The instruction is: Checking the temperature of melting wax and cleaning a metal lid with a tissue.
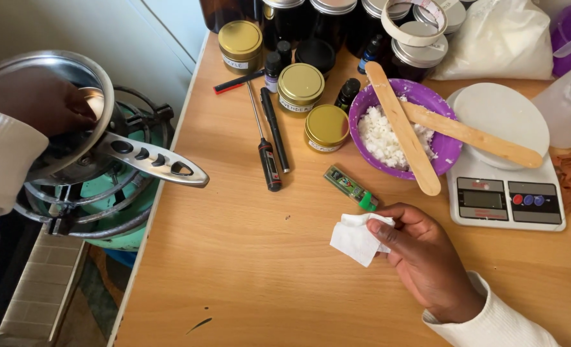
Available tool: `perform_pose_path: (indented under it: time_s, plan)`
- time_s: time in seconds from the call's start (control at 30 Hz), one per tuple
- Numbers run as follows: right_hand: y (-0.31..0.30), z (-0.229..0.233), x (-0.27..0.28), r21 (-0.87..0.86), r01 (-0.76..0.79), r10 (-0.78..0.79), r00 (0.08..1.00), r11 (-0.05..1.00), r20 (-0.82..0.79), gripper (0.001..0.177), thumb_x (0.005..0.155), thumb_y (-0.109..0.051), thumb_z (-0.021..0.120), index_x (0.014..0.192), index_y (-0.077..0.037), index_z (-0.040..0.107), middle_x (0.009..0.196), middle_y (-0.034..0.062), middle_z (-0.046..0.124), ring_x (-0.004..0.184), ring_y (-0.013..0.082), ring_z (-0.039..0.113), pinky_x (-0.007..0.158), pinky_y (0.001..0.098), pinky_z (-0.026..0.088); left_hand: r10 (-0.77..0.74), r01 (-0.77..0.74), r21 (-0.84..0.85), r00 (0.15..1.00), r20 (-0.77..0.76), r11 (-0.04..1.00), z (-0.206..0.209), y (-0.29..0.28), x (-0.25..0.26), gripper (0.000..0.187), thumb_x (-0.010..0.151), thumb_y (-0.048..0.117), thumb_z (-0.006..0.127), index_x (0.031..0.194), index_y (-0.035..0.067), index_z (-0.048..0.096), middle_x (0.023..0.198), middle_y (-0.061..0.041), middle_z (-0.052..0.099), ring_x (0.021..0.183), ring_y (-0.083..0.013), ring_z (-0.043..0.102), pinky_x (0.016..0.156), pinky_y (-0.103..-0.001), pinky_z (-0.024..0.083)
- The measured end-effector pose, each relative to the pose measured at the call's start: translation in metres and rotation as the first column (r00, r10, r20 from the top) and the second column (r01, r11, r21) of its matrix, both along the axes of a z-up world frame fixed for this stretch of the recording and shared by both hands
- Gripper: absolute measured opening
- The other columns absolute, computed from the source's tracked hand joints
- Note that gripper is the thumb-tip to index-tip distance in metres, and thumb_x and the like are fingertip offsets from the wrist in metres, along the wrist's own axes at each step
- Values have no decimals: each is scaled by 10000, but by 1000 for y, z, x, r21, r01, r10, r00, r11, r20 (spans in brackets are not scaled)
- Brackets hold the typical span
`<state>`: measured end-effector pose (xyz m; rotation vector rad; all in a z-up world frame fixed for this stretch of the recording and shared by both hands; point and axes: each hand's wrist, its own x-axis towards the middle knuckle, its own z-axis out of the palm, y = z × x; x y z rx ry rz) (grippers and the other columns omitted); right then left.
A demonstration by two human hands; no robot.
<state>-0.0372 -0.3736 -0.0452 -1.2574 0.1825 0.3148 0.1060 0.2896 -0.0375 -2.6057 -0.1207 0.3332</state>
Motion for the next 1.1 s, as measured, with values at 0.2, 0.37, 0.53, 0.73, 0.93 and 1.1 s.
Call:
perform_pose_path:
  time_s: [0.2,0.37,0.53,0.73,0.93,1.1]
  plan:
    - [0,0,0,-6,-3,3,1000,1000,-4,144,943,-13,740,1084,-12,717,1063,197,801,965,300,744,797,458,589,126,-128,48,991,51,991,40,-57,-27,336,1074,543,578,1051,457,901,823,142,870,713,-83,751,625,-229,488]
    - [-1,1,0,2,-7,7,1000,1000,-2,149,944,-7,734,1092,-11,717,1084,208,803,981,311,750,789,470,594,145,-146,41,989,43,988,50,-71,-27,473,1087,546,533,885,325,900,749,71,767,673,-107,691,632,-253,446]
    - [0,-2,1,21,-7,7,1000,1000,4,168,932,-4,739,1099,-15,721,1108,224,815,982,325,761,748,490,613,166,-169,40,983,73,985,60,-80,-37,682,1147,576,481,719,219,874,627,9,661,573,-132,598,556,-264,378]
    - [0,0,2,6,-1,1,1000,1000,-2,142,946,-8,732,1086,-20,712,1088,209,802,975,320,750,727,493,598,147,-134,-210,988,49,969,50,-11,-17,487,1089,644,573,1097,324,941,952,-11,941,865,-210,846,686,-354,560]
    - [1,2,2,-16,-14,14,1000,1000,-12,139,931,-51,756,1063,-41,713,1065,197,809,926,309,754,662,501,609,286,-37,-741,935,211,670,26,73,-8,123,1035,123,862,1104,28,900,704,-179,730,605,-264,581,582,-407,467]
    - [2,6,1,-16,-19,19,1000,1000,-15,147,942,-57,749,1078,-27,701,1059,200,793,932,316,750,654,497,602,330,5,-953,938,110,304,-23,181,18,151,1104,-42,737,1244,-98,751,882,-311,721,645,-386,641,546,-471,494]
